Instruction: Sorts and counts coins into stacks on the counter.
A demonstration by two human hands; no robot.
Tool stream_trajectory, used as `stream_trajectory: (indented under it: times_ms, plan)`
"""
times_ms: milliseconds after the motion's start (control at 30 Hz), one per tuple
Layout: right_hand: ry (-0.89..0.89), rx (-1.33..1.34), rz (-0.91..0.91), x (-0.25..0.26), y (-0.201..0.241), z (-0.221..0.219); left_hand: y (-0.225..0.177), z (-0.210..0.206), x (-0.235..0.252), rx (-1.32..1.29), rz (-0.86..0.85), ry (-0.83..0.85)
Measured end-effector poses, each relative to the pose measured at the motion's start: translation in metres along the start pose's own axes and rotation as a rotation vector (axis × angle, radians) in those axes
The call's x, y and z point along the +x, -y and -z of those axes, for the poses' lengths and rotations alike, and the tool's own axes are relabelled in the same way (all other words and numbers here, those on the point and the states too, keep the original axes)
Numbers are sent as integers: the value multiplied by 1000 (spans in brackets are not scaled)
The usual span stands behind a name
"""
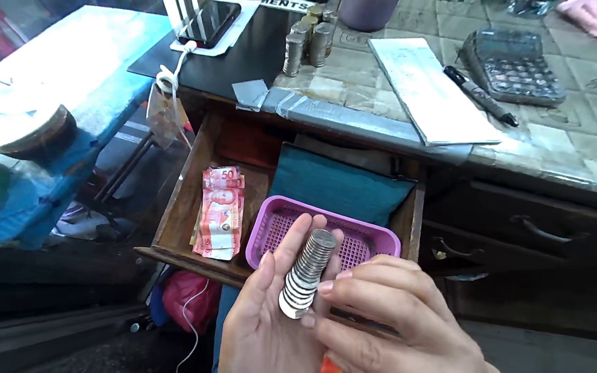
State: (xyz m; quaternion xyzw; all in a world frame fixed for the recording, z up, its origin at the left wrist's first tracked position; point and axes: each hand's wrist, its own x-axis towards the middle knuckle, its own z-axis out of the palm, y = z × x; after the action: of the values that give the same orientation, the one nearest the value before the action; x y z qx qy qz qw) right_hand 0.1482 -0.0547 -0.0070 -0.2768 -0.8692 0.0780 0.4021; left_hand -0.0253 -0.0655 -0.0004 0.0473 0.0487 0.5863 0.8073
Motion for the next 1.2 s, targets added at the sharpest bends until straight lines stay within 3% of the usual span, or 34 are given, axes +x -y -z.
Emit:
stream_trajectory:
  times_ms: [1200]
  plan:
    - [-30,33,-70,-2,-4,-2,1,-1,-4,136,-21,17]
